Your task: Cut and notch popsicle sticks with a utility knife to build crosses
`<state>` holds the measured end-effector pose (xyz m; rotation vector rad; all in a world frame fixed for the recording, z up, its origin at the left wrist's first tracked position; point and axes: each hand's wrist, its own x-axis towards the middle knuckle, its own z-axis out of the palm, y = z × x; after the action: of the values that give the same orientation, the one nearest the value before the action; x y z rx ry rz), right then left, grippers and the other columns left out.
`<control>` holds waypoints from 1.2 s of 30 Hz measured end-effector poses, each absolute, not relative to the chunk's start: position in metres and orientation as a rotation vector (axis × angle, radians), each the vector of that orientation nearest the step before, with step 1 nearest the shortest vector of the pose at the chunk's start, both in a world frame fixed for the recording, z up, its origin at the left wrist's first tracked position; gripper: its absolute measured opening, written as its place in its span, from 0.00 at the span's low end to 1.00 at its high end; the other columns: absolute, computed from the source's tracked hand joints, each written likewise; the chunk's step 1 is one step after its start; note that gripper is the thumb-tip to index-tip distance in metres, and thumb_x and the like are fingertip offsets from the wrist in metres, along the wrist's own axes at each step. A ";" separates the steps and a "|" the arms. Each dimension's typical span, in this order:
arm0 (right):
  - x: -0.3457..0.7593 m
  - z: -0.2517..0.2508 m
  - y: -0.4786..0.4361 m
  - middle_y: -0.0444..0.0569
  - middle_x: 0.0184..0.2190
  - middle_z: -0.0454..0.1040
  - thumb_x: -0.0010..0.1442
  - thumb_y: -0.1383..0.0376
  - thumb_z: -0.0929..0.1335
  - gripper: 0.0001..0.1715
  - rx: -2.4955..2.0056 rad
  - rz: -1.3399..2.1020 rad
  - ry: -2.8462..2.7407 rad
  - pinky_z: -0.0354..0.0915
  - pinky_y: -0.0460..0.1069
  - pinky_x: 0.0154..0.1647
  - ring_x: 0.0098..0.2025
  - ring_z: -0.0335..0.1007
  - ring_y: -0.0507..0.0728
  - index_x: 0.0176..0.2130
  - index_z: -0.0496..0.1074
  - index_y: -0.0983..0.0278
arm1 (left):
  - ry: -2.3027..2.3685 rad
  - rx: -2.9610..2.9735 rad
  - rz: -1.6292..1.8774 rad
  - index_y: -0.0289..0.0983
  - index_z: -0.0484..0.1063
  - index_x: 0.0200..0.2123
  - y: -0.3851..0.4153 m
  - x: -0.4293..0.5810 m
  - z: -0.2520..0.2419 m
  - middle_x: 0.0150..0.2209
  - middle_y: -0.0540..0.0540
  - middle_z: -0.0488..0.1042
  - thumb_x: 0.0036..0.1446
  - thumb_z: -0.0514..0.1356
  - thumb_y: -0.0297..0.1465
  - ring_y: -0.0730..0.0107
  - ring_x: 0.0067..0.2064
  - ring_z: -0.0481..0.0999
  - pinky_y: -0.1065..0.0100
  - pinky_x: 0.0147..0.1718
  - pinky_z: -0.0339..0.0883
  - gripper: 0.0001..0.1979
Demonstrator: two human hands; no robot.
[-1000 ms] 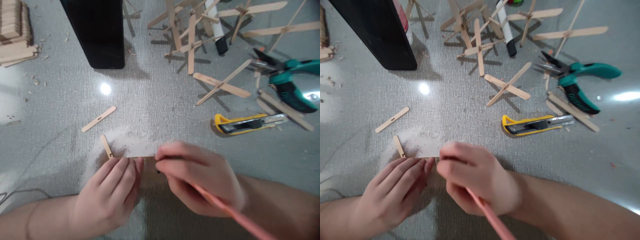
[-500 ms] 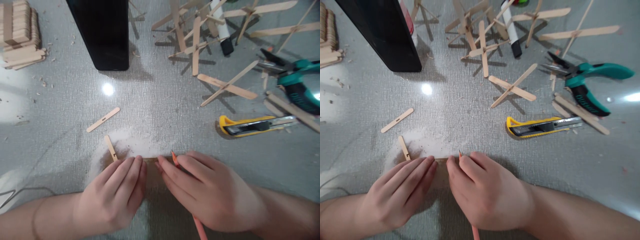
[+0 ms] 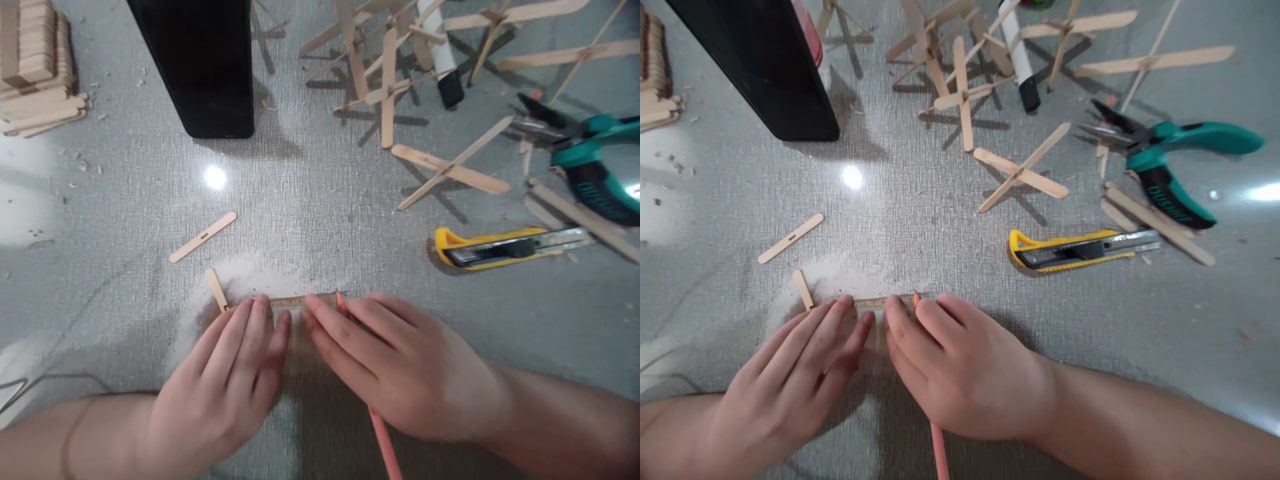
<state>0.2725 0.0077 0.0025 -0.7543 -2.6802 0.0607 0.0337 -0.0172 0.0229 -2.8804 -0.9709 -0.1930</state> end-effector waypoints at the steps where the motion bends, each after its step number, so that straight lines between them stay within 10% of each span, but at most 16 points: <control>1: 0.272 0.002 0.008 0.58 0.46 0.82 0.67 0.74 0.59 0.20 -0.754 0.053 -2.682 0.65 0.54 0.34 0.35 0.69 0.59 0.42 0.80 0.70 | -0.978 -2.879 -0.192 0.22 0.72 0.56 -0.017 0.034 0.022 0.53 0.29 0.77 0.69 0.48 0.21 0.48 0.51 0.81 0.56 0.47 0.80 0.18; 36: 0.272 0.005 0.005 0.63 0.43 0.82 0.65 0.76 0.62 0.17 -0.723 0.066 -2.685 0.69 0.54 0.31 0.34 0.72 0.59 0.40 0.81 0.72 | -1.026 -2.951 -0.262 0.24 0.73 0.56 -0.020 0.035 0.017 0.56 0.29 0.76 0.69 0.55 0.23 0.47 0.54 0.80 0.54 0.49 0.79 0.16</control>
<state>0.2723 0.0046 0.0047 -0.7227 -2.6851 0.0661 0.0354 -0.0197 0.0172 -2.9514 -1.0262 -0.2615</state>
